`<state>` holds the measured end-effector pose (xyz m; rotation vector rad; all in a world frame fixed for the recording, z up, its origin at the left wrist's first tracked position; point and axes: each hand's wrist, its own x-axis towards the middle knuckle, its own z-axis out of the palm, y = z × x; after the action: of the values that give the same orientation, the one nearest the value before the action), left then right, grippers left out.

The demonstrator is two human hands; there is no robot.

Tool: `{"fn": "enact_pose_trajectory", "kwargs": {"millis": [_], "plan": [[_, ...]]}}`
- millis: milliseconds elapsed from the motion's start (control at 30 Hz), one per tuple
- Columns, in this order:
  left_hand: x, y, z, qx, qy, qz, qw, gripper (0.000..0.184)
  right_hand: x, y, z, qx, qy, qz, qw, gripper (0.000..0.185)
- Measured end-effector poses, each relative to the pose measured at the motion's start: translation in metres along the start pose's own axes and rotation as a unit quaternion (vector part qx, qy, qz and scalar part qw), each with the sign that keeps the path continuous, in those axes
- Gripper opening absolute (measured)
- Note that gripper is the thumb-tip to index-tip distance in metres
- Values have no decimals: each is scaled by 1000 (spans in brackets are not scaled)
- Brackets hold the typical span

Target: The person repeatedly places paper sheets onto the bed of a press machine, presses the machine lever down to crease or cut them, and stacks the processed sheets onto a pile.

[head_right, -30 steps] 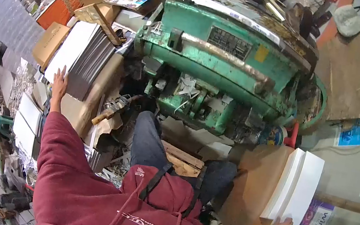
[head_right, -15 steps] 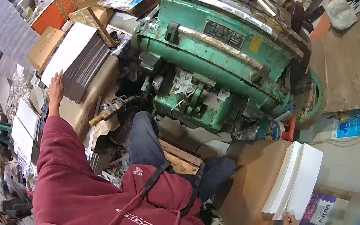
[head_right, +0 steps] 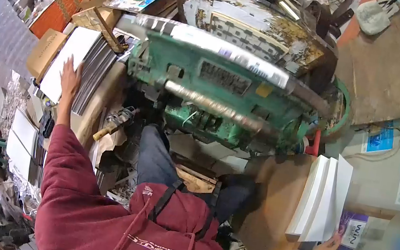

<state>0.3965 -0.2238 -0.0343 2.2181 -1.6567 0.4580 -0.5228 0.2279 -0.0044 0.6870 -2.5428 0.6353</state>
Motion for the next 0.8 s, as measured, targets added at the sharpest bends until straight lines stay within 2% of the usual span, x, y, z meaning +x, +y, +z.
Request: {"fn": "enact_pose_trajectory", "kwargs": {"millis": [67, 100, 133, 167, 200, 233, 267, 300, 333, 367, 400, 467, 500, 533, 600, 633, 700, 733, 767, 800], "plan": [[24, 76, -24, -159, 66, 163, 971, 61, 32, -12, -4, 93, 24, -17, 995, 28], [25, 129, -53, -243, 40, 204, 947, 60, 41, -46, -13, 92, 17, -5, 996, 28], [35, 160, -45, -279, 22, 253, 926, 60, 43, -91, -23, 93, 11, 6, 996, 28], [34, 192, -41, -270, -34, 277, 921, 63, 45, -129, -28, 139, 8, -24, 990, 27], [30, 224, -28, -241, -52, 310, 918, 68, 55, -134, -13, 207, 6, -67, 976, 25], [22, 253, -19, -260, -120, 365, 886, 74, 58, -152, -4, 221, -13, -98, 970, 23], [10, 275, 16, -223, -167, 400, 873, 79, 57, -177, 5, 271, -50, -112, 955, 22], [-15, 302, 9, -189, -271, 370, 869, 88, 50, -204, 11, 286, -97, -120, 946, 22], [-41, 320, 6, -161, -328, 383, 849, 94, 39, -226, 24, 325, -133, -120, 929, 22], [-65, 328, 5, -133, -384, 396, 824, 100, 27, -247, 37, 403, -177, -97, 893, 20], [-84, 322, -8, -139, -372, 400, 826, 101, 15, -263, 48, 469, -239, -91, 845, 18], [-116, 299, -33, -128, -345, 428, 825, 103, -9, -287, 82, 469, -314, -118, 817, 19], [-132, 284, -42, -118, -328, 446, 824, 105, -27, -303, 97, 490, -374, -89, 782, 20], [-143, 272, -55, -120, -330, 459, 816, 105, -35, -323, 103, 430, -414, -122, 793, 21], [-156, 251, -76, -152, -313, 481, 805, 105, -55, -339, 157, 456, -471, -135, 743, 25], [-157, 245, -89, -176, -293, 488, 803, 101, -62, -355, 167, 422, -484, -144, 753, 25], [-165, 233, -112, -154, -297, 507, 794, 91, -67, -373, 205, 473, -557, -127, 671, 27], [-173, 223, -109, -184, -224, 528, 798, 70, -62, -388, 202, 474, -557, -132, 669, 27], [-172, 221, -103, -182, -222, 527, 800, 70, -60, -400, 198, 446, -562, -128, 685, 35], [-168, 219, -98, -145, -192, 507, 828, 63, -57, -410, 193, 416, -568, -122, 700, 45]]}}
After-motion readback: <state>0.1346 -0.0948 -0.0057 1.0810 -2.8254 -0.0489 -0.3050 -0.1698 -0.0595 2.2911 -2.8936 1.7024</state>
